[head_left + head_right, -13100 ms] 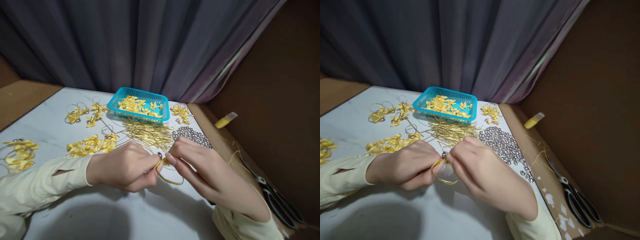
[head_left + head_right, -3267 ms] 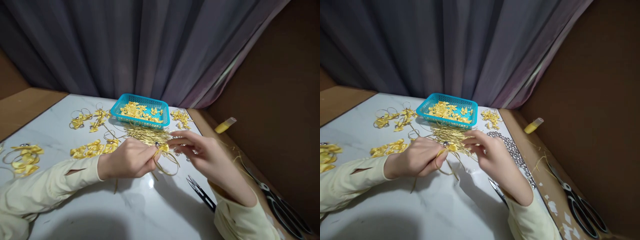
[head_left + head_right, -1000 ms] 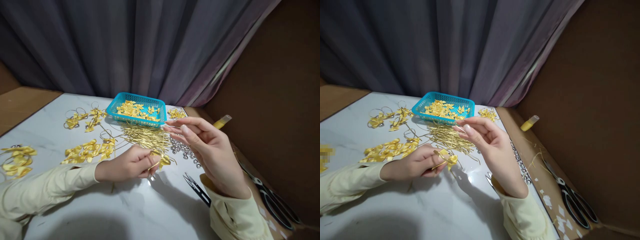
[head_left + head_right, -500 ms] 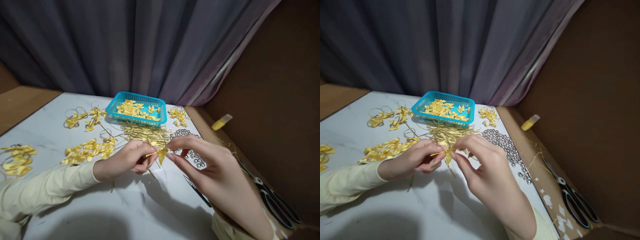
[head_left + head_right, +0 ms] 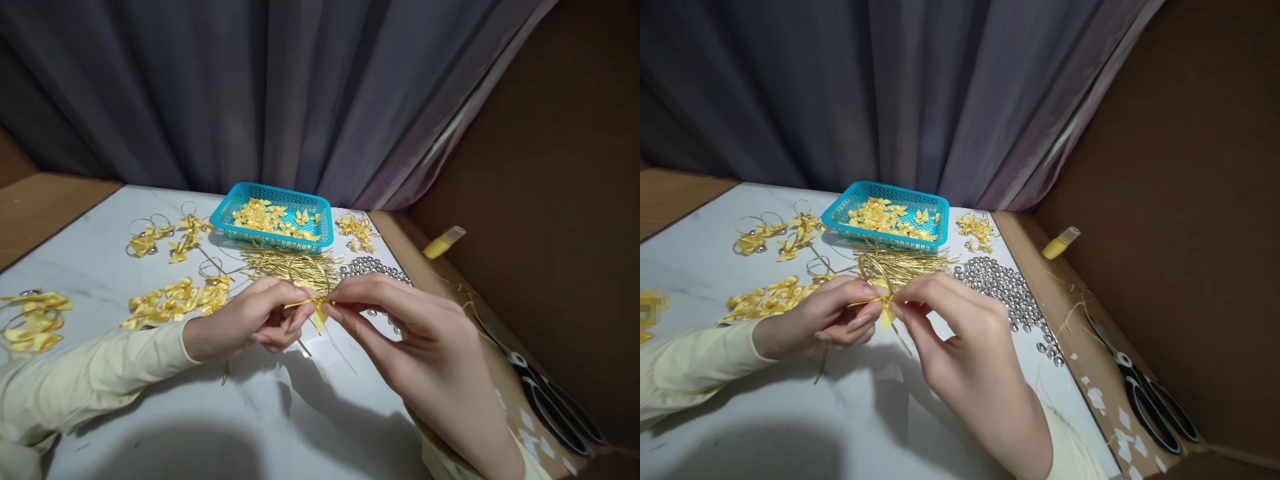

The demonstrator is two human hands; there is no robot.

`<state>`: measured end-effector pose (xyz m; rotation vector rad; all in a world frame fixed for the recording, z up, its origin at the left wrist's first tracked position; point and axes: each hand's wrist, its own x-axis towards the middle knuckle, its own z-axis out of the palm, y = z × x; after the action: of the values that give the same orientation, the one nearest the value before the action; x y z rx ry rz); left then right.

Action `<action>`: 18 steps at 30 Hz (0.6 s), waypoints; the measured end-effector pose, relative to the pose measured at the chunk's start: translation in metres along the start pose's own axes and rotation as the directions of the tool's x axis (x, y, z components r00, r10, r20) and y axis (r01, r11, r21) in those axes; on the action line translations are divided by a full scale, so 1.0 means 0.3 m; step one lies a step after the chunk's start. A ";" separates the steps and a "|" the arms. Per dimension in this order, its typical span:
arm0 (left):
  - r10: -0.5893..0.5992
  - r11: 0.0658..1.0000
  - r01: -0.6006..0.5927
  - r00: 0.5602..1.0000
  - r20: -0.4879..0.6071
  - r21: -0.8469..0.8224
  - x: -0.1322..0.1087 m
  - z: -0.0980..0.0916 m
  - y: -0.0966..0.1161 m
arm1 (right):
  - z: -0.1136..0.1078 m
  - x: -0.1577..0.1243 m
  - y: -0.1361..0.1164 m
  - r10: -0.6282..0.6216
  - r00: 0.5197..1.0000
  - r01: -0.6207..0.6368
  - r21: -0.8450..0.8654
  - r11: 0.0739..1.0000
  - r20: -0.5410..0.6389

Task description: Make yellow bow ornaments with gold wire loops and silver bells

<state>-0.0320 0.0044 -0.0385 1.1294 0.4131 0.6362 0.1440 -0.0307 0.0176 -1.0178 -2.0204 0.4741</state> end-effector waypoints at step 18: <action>0.070 0.988 -0.058 0.994 -0.079 0.144 -0.016 -0.005 -0.004 | 0.018 0.008 0.022 0.154 0.988 -0.147 0.240 0.960 -0.014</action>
<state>-0.0363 0.0019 -0.0403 1.2579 0.5019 0.7214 0.1421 -0.0247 0.0115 -1.0259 -1.8129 0.7579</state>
